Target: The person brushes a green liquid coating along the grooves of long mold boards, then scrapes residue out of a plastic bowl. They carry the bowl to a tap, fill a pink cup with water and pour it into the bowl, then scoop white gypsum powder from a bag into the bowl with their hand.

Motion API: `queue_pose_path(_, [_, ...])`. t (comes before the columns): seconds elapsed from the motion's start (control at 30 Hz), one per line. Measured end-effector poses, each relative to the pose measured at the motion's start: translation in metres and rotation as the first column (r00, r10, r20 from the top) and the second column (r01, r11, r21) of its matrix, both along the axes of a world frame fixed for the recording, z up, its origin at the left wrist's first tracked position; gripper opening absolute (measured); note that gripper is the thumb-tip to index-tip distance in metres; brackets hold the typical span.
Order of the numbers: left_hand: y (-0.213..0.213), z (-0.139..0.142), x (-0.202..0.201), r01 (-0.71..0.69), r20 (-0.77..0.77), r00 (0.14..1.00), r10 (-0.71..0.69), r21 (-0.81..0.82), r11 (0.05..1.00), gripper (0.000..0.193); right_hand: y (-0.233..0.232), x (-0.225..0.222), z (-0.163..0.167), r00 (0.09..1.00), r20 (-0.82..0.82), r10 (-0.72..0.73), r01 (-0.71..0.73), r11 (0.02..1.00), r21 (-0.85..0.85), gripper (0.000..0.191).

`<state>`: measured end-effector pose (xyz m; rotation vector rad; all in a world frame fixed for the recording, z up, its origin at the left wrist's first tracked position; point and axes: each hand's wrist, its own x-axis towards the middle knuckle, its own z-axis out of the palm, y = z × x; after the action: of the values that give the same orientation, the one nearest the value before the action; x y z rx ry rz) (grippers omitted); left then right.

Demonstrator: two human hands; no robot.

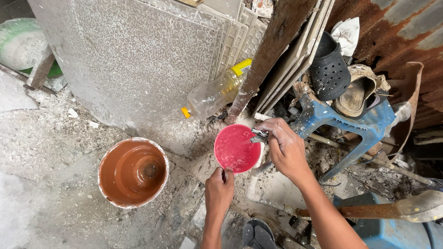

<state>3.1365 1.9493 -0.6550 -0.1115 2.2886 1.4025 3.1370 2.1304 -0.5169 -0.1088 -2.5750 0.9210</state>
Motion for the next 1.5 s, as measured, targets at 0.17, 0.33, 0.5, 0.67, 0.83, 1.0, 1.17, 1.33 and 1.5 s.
queue_pose_path(0.17, [0.000, 0.000, 0.000, 0.020, 0.040, 0.999, -0.020, 0.007, 1.000, 0.032, 0.000, -0.001, -0.001, 1.000, 0.018, -0.008, 0.009, 1.000, -0.022, 0.037])
queue_pose_path(0.33, [0.000, -0.003, 0.000, 0.029, 0.017, 0.999, -0.029, 0.008, 1.000, 0.031, 0.001, 0.000, -0.002, 1.000, 0.002, -0.004, 0.004, 1.000, -0.029, 0.037])
queue_pose_path(0.5, [0.000, -0.008, 0.001, 0.034, 0.002, 0.999, -0.034, -0.001, 0.999, 0.033, 0.002, 0.000, -0.004, 0.999, -0.024, 0.025, -0.026, 0.999, -0.034, 0.035])
queue_pose_path(0.67, [0.001, -0.013, 0.002, 0.032, -0.002, 0.999, -0.032, 0.030, 0.999, 0.030, 0.003, 0.000, -0.003, 1.000, 0.021, 0.014, -0.013, 0.997, -0.070, 0.036])
queue_pose_path(0.83, [0.001, -0.014, 0.002, 0.034, -0.014, 0.999, -0.034, 0.016, 0.999, 0.033, 0.004, 0.000, -0.005, 0.999, 0.019, 0.027, -0.026, 0.996, -0.084, 0.035])
queue_pose_path(1.0, [0.000, -0.012, 0.001, 0.025, -0.056, 0.998, -0.024, 0.009, 1.000, 0.033, 0.008, 0.000, -0.007, 0.995, 0.084, 0.045, -0.031, 0.987, -0.155, 0.037])
queue_pose_path(1.17, [0.001, -0.007, 0.000, 0.008, -0.102, 0.995, -0.007, 0.007, 1.000, 0.031, 0.012, 0.000, -0.008, 0.992, 0.034, 0.122, -0.115, 0.979, -0.166, 0.038])
queue_pose_path(1.33, [0.001, -0.004, 0.000, 0.005, -0.064, 0.998, -0.003, 0.021, 1.000, 0.030, 0.014, 0.001, -0.010, 0.989, 0.096, 0.110, -0.086, 0.970, -0.227, 0.038])
queue_pose_path(1.5, [0.004, -0.006, -0.001, 0.015, 0.003, 1.000, -0.015, 0.019, 1.000, 0.030, 0.018, 0.003, -0.016, 0.980, 0.009, 0.199, -0.191, 0.949, -0.250, 0.035])
